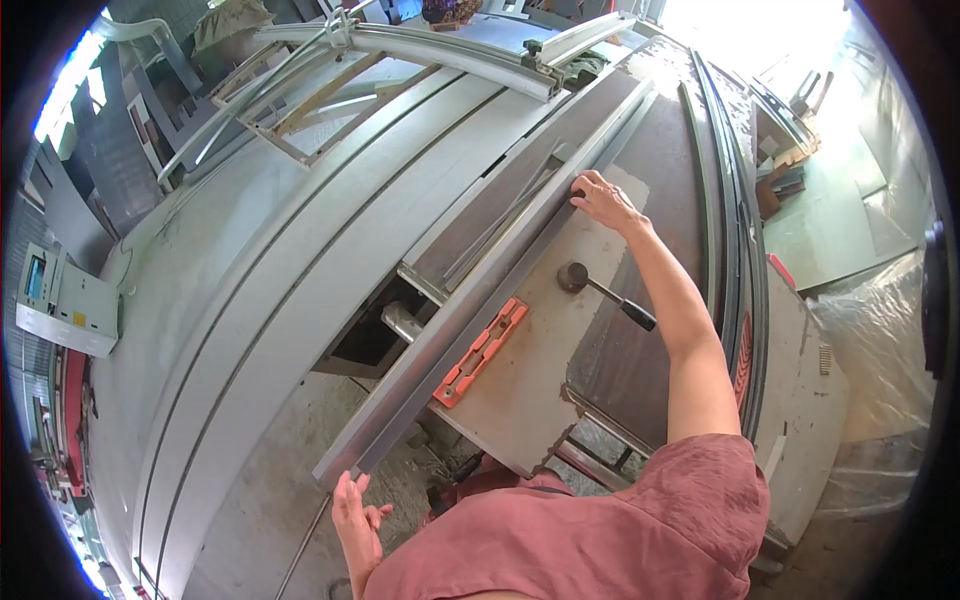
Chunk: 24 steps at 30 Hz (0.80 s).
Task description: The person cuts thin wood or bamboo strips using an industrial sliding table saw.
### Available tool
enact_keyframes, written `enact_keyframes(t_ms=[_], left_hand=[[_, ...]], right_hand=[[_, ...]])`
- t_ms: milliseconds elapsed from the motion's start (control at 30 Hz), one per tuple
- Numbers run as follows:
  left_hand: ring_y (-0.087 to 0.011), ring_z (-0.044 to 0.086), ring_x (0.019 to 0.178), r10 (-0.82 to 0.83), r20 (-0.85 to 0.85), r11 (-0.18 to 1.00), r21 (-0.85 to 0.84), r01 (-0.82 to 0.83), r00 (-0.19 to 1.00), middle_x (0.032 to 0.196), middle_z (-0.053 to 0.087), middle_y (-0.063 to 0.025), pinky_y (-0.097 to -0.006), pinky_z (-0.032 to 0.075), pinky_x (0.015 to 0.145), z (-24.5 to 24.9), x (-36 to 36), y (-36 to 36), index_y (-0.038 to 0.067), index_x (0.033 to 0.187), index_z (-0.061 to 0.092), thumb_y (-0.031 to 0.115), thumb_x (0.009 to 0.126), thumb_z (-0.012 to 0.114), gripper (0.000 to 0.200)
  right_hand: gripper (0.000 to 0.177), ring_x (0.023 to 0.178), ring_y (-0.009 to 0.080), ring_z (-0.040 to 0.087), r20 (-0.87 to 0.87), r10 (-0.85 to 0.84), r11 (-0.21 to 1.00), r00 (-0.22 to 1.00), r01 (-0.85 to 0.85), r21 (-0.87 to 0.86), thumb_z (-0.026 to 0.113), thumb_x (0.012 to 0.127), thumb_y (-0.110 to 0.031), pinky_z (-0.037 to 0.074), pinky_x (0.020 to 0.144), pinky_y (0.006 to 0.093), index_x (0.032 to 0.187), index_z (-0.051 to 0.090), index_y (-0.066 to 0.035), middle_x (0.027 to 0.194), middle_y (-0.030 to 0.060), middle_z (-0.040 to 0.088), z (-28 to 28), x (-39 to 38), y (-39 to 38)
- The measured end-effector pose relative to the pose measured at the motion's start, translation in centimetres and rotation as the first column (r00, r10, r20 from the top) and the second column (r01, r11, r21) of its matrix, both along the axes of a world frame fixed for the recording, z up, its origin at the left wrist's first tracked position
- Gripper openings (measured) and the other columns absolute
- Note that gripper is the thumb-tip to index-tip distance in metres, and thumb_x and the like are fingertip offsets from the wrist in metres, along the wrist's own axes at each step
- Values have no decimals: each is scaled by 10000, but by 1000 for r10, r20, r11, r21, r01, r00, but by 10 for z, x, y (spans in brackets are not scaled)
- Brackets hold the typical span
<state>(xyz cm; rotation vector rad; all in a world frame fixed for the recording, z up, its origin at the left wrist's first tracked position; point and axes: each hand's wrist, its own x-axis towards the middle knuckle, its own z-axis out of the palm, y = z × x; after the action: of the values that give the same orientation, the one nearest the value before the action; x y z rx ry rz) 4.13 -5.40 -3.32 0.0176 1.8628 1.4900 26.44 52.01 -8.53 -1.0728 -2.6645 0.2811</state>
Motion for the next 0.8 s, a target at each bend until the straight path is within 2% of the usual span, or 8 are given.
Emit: enact_keyframes(t_ms=[167,300,467,600,700,800], left_hand=[[-47,329,454,-48,12,998,-43,49,999,1282,486,-215,-285,519,609,2,1,15,-16,1362,319,385,958,463,588],[-36,316,430,-105,18,993,-47,106,994,1277,478,-255,-291,520,608,1,-3,29,-23,1344,340,448,927,493,648],[-31,313,412,-150,29,988,-44,151,988,1253,495,-271,-293,520,594,-1,-7,44,-32,1332,342,465,924,487,659],[-26,304,398,-211,45,977,-27,212,976,1237,500,-291,-289,519,584,-5,-12,61,-39,1331,338,479,927,472,671],[-24,298,390,-247,47,967,-52,250,968,1235,494,-306,-291,524,587,1,-11,72,-48,1336,332,492,927,462,689],[-25,312,381,-266,72,962,-42,270,961,1218,510,-301,-293,536,579,-2,-13,83,-17,1335,355,494,921,481,669]], right_hand=[[287,1013,313,579,17,-18,999,1000,19,-37,571,891,-286,459,889,405,1084,539,-76,1220,138,492,-4,7,13],[297,1065,311,555,65,-49,996,997,54,-65,548,907,-286,448,912,397,1120,523,-81,1261,139,467,-4,9,27],[314,1109,314,527,67,-50,999,996,50,-3,544,911,-281,442,926,405,1158,506,-91,1284,121,452,-10,17,45],[313,1101,322,528,51,-61,997,997,63,-39,543,910,-268,446,918,412,1163,505,-88,1263,125,459,-5,24,58],[308,1093,327,529,97,-83,996,992,85,-24,539,909,-266,454,903,418,1157,512,-85,1228,128,472,-8,28,69],[264,1044,337,551,91,-41,999,995,39,18,531,911,-246,464,877,428,1115,496,-82,1185,126,482,-10,33,83]])
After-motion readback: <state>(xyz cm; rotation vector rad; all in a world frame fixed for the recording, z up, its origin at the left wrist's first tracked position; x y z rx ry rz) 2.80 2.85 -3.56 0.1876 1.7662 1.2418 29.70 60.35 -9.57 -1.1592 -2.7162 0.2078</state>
